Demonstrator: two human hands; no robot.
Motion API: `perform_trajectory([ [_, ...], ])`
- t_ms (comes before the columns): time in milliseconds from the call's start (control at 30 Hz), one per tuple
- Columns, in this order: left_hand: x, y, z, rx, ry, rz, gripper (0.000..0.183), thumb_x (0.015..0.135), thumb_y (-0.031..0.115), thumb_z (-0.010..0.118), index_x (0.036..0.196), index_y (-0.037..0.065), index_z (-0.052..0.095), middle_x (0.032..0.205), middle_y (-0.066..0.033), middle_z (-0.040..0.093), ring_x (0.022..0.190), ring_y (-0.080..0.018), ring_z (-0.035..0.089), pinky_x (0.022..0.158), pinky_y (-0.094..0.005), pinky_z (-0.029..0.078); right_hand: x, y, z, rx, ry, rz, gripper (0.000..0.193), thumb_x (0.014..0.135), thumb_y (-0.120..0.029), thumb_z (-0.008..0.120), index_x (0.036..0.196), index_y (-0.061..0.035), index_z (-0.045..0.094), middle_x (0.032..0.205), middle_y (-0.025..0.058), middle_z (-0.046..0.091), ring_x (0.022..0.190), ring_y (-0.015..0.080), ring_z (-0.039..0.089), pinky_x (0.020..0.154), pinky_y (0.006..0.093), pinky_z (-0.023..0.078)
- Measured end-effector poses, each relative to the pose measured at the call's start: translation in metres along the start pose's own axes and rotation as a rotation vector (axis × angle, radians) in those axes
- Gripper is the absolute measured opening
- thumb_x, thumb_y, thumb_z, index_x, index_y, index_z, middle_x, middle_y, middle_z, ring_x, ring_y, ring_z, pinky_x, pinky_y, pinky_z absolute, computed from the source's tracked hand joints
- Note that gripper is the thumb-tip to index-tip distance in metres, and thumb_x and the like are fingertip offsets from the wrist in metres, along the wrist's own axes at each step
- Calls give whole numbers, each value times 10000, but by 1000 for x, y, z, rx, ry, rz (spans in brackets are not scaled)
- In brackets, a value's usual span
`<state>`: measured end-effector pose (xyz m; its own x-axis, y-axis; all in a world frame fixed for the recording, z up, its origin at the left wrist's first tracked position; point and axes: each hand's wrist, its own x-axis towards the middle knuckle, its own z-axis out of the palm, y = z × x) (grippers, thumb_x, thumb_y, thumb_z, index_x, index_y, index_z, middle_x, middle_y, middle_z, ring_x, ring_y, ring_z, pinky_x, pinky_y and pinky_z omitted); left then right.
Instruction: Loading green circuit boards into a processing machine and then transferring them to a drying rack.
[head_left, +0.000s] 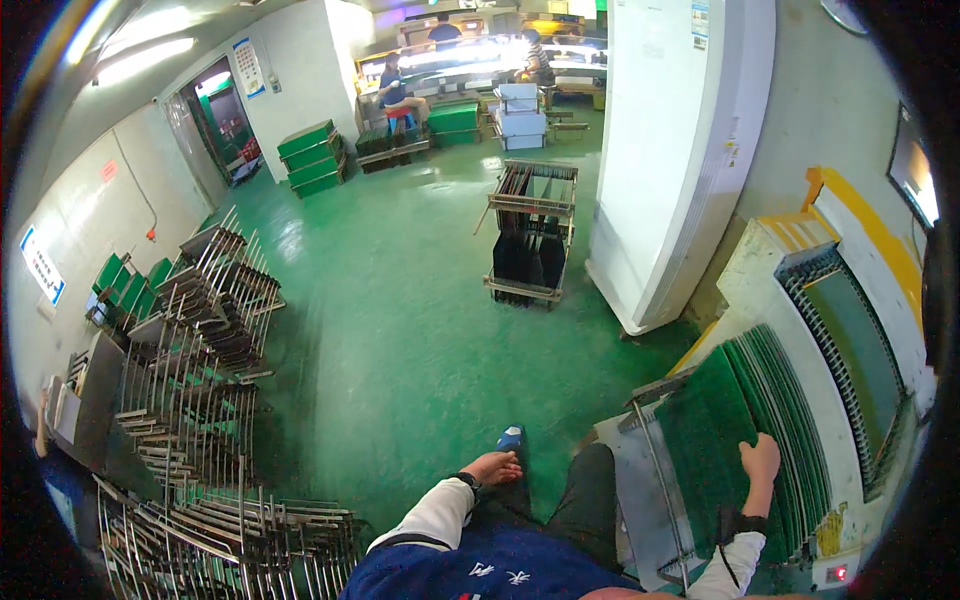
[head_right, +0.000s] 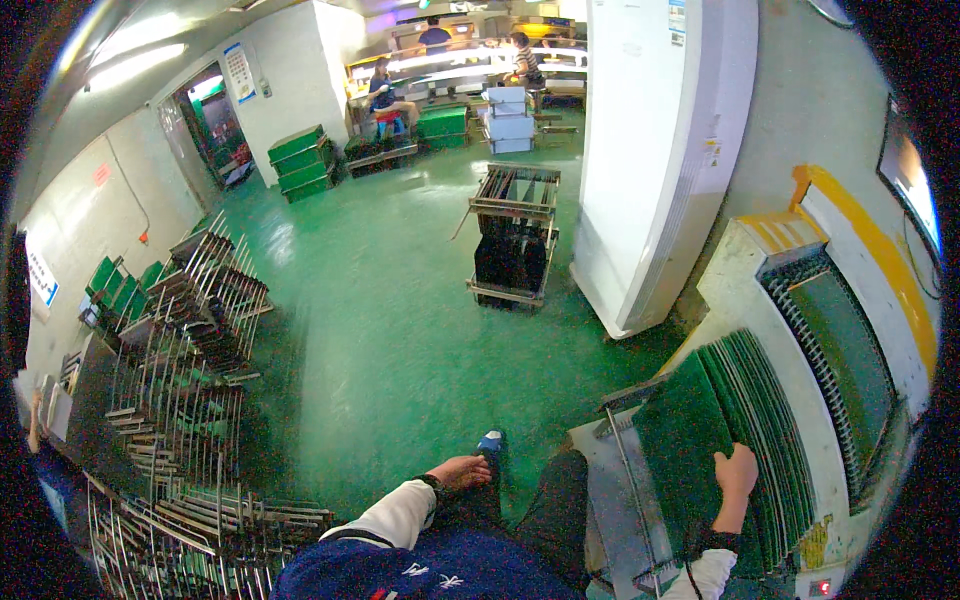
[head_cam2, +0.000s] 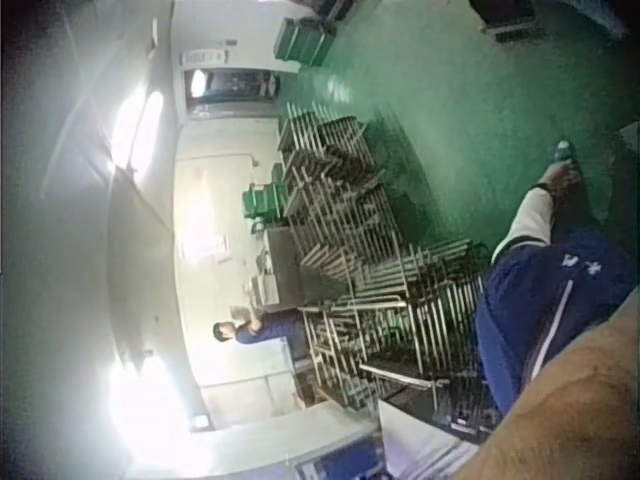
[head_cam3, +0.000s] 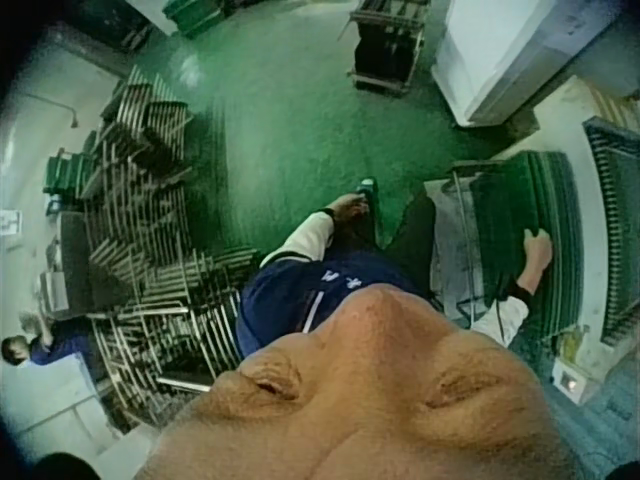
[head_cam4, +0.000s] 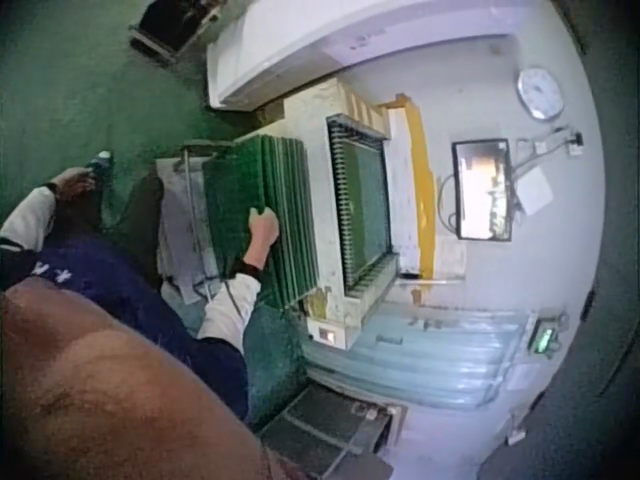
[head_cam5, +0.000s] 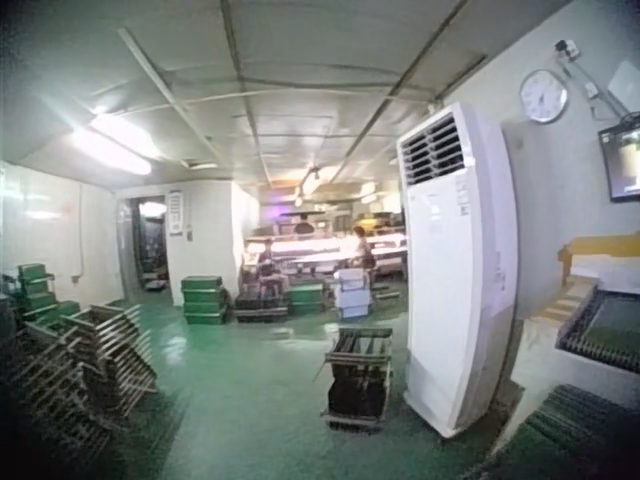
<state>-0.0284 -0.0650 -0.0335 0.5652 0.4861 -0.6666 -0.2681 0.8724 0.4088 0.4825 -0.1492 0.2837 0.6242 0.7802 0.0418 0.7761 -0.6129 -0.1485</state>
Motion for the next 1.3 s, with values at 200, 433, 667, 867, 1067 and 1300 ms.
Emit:
perform_trajectory([
  [200, -11, 7, 19, 10, 33, 4, 346, 886, 278, 476, 1042, -25, 417, 972, -158, 529, 936, -274, 549, 774, -359, 470, 2, 10, 11, -32, 66, -5, 446, 692, -266, 641, 1031, 13, 556, 1029, 178, 566, 970, 325, 529, 817, 408, 427],
  [433, -13, 5, 13, 8, 52, 31, 336, 882, 274, 486, 1042, -14, 420, 962, -149, 522, 927, -277, 558, 766, -357, 477, -4, -9, -6, -33, 7, 20, 453, 691, -258, 640, 1041, 15, 549, 1035, 181, 565, 973, 327, 530, 826, 406, 425],
  [667, -8, 3, 12, 20, 74, 46, 335, 880, 279, 489, 1033, -14, 440, 950, -151, 539, 914, -274, 563, 774, -349, 480, 1, 1, 1, 8, 5, 16, 484, 666, -262, 627, 1044, 27, 539, 1050, 196, 549, 990, 335, 513, 835, 406, 410],
  [867, -11, 7, 15, 18, 66, 4, 347, 851, 286, 538, 1021, -3, 452, 1014, -161, 520, 970, -296, 533, 848, -372, 444, 0, 2, 3, 0, 88, -49, 368, 676, -255, 629, 927, 8, 572, 918, 180, 580, 882, 336, 550, 767, 419, 434],
  [1067, -8, 7, 16, 41, 68, 1, 385, 873, 290, 498, 1073, -30, 421, 1020, -165, 521, 925, -272, 556, 813, -340, 465, 6, 14, 15, 4, 145, -42, 344, 676, -254, 626, 903, 1, 585, 915, 185, 583, 882, 336, 551, 768, 420, 433],
  [1300, -8, 8, 15, 24, 45, -16, 348, 867, 290, 510, 1029, -11, 449, 995, -156, 536, 912, -262, 558, 803, -337, 466, 2, 7, 9, -4, 156, -27, 345, 672, -257, 627, 895, 4, 585, 914, 182, 587, 873, 336, 554, 758, 425, 437],
])
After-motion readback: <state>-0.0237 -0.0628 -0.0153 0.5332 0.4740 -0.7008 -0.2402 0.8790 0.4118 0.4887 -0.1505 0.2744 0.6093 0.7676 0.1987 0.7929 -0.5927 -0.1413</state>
